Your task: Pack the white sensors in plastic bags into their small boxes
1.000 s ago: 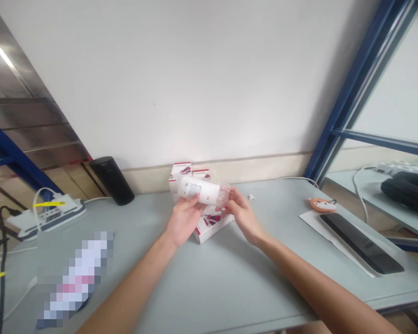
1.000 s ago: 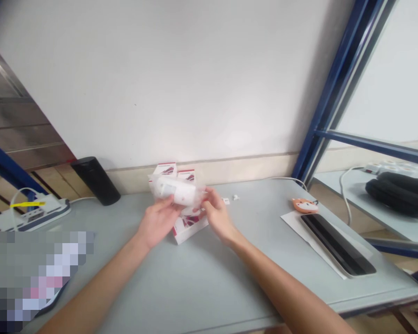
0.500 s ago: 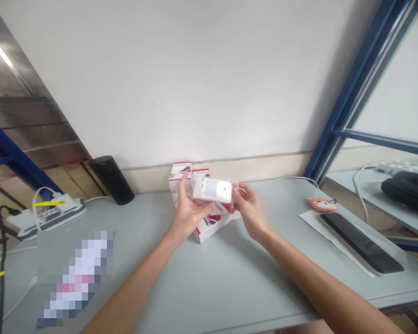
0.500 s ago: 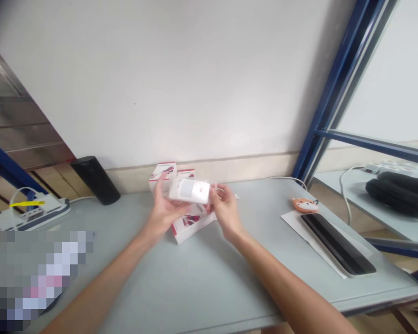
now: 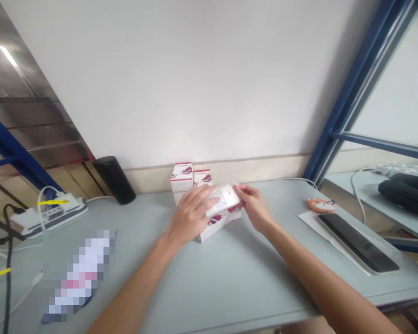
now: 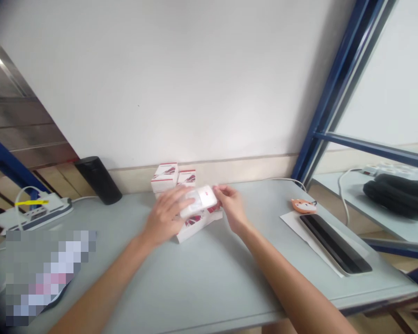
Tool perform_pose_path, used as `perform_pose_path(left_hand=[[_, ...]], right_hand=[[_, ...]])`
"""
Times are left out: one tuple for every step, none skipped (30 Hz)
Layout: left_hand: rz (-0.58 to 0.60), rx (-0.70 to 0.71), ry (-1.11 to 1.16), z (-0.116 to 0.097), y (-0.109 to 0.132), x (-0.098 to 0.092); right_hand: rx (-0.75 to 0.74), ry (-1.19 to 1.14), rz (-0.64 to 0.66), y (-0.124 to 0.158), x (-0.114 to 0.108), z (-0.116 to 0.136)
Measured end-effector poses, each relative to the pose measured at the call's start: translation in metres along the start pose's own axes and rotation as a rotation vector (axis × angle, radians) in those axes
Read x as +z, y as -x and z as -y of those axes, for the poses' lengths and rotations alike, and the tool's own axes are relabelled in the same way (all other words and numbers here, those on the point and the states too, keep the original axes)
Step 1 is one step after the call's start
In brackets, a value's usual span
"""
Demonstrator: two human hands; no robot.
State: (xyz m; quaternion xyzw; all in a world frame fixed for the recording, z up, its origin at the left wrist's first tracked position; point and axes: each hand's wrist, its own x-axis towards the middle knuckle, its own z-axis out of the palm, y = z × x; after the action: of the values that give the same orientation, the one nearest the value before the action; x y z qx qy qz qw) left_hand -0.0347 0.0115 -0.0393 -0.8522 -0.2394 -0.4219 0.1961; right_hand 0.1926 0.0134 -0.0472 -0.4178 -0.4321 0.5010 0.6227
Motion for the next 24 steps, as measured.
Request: perform_pose_path(left_hand=[[0.046, -0.023, 0.033, -0.003, 0.0, 0.001], [0.079, -0.077, 0.072, -0.005, 0.001, 0.001], [0.101, -0.157, 0.115, -0.007, 0.001, 0.001], [0.114, -0.257, 0.161, -0.01, 0.001, 0.001], [0.121, -0.365, 0.209, -0.012, 0.001, 0.001], [0.129, -0.467, 0.262, -0.014, 0.0, 0.0], [0.139, -0.563, 0.32, -0.016, -0.002, -0.002], [0.146, -0.648, 0.379, -0.018, -0.004, -0.003], [0.146, -0.72, 0.436, -0.019, -0.006, -0.005], [0.137, -0.782, 0.49, -0.021, -0.009, -0.006], [0.124, -0.84, 0.54, -0.021, -0.013, -0.008], [0.101, -0.899, 0.581, -0.022, -0.015, -0.009], [0.074, -0.959, 0.62, -0.022, -0.018, -0.01], [0.051, -1.017, 0.665, -0.021, -0.021, -0.011], [0.045, -1.075, 0.732, -0.02, -0.023, -0.012], [0.058, -1.13, 0.828, -0.019, -0.024, -0.013], [0.089, -1.182, 0.951, -0.018, -0.025, -0.014], [0.132, -1.227, 1.093, -0.016, -0.025, -0.015], [0.179, -1.262, 1.239, -0.015, -0.024, -0.016], [0.213, -1.289, 1.373, -0.013, -0.023, -0.018], [0.233, -1.306, 1.485, -0.012, -0.021, -0.019], [0.239, -1.312, 1.571, -0.01, -0.02, -0.02], [0.239, -1.301, 1.638, -0.01, -0.018, -0.021], [0.24, -1.275, 1.688, -0.009, -0.016, -0.023]], right_hand=[[0.023, -0.008, 0.024, -0.001, 0.0, 0.0], [0.037, -0.01, 0.045, -0.002, -0.001, 0.0], [0.043, -0.003, 0.064, -0.002, 0.0, 0.0], [0.039, 0.008, 0.079, -0.001, 0.0, 0.0], [0.026, 0.025, 0.085, -0.001, 0.001, 0.0], [0.006, 0.052, 0.084, 0.0, 0.002, 0.0], [-0.015, 0.09, 0.08, 0.002, 0.003, 0.0], [-0.039, 0.135, 0.075, 0.003, 0.004, 0.0], [-0.069, 0.184, 0.07, 0.004, 0.005, 0.001], [-0.104, 0.233, 0.071, 0.005, 0.005, 0.001], [-0.146, 0.276, 0.081, 0.005, 0.005, 0.002], [-0.192, 0.308, 0.095, 0.006, 0.006, 0.002], [-0.235, 0.332, 0.111, 0.006, 0.006, 0.003], [-0.271, 0.348, 0.124, 0.006, 0.006, 0.003], [-0.298, 0.358, 0.133, 0.006, 0.006, 0.003], [-0.312, 0.362, 0.134, 0.007, 0.007, 0.004], [-0.314, 0.36, 0.125, 0.007, 0.008, 0.004], [-0.304, 0.352, 0.114, 0.007, 0.009, 0.005], [-0.284, 0.334, 0.104, 0.008, 0.009, 0.006], [-0.255, 0.307, 0.095, 0.009, 0.01, 0.007], [-0.216, 0.274, 0.085, 0.01, 0.011, 0.008], [-0.169, 0.237, 0.076, 0.011, 0.012, 0.009], [-0.119, 0.199, 0.068, 0.013, 0.013, 0.01], [-0.068, 0.165, 0.063, 0.014, 0.014, 0.01]])
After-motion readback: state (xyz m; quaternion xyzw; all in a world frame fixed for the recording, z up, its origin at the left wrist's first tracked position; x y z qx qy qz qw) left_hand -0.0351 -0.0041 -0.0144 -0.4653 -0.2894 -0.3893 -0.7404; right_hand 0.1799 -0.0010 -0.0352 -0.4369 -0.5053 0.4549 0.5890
